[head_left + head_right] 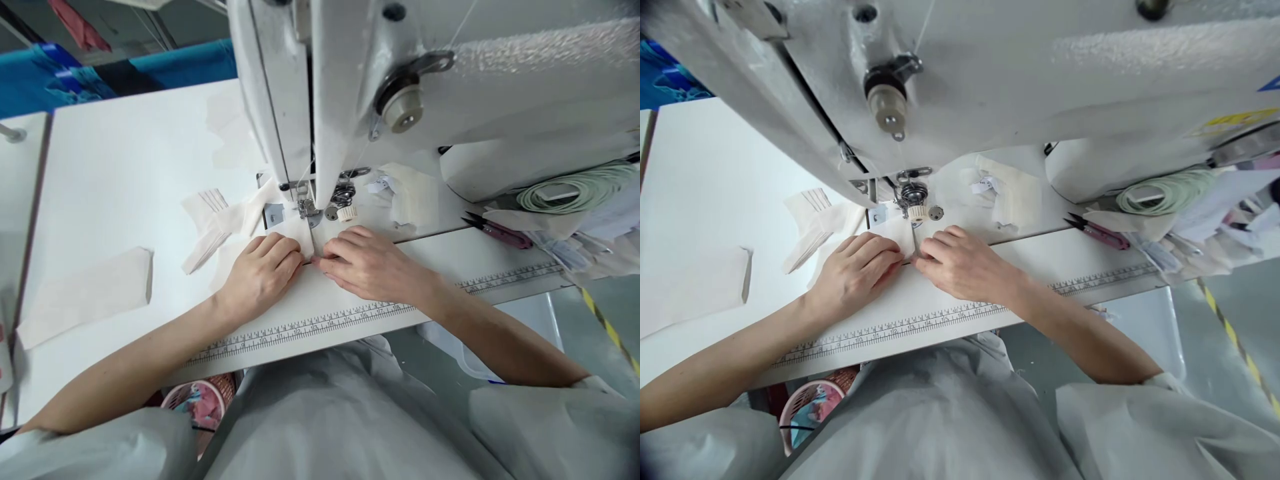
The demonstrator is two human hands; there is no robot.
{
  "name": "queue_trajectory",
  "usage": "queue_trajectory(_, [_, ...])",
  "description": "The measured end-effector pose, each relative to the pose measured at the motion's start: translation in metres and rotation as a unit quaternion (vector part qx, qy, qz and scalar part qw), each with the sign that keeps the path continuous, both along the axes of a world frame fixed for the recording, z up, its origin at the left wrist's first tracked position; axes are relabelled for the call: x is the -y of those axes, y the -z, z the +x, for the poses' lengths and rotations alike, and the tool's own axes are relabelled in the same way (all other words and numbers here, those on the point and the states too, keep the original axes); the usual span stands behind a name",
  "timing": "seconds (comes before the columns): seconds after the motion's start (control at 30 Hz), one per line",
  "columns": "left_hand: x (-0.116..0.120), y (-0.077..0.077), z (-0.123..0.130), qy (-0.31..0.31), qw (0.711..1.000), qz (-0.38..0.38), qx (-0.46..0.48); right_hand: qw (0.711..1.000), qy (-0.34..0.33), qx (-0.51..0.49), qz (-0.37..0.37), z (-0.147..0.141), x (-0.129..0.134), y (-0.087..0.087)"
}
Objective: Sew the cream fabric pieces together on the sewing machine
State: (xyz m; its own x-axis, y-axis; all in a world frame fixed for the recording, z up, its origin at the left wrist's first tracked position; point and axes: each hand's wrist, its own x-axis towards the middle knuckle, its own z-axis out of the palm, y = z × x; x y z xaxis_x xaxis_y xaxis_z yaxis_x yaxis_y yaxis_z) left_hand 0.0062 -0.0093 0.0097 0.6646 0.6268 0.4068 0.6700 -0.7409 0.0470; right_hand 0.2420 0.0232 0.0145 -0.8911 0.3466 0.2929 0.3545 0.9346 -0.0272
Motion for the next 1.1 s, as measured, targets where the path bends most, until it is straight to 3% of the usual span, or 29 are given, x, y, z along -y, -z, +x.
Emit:
queue_trajectory(0.2, [0.0002,0.0009,0.0015,0.0,1.0,-0.005,-0.003,0.999,0.027,-0.016,0.028,-0.0006,0.0037,0.0079])
queue_trajectory(0.43, [-0.0015,0.0014,0.0013,-0.007,0.997,-0.061,0.038,0.997,0.025,-0.023,0.064,-0.0005,0.0049,0.0106])
queue_trajectory(1.1, [-0.0038,0.0038,0.0006,-0.014,0.994,-0.085,0.064,0.999,0.011,-0.027,-0.025,0.0061,0.0021,0.0074])
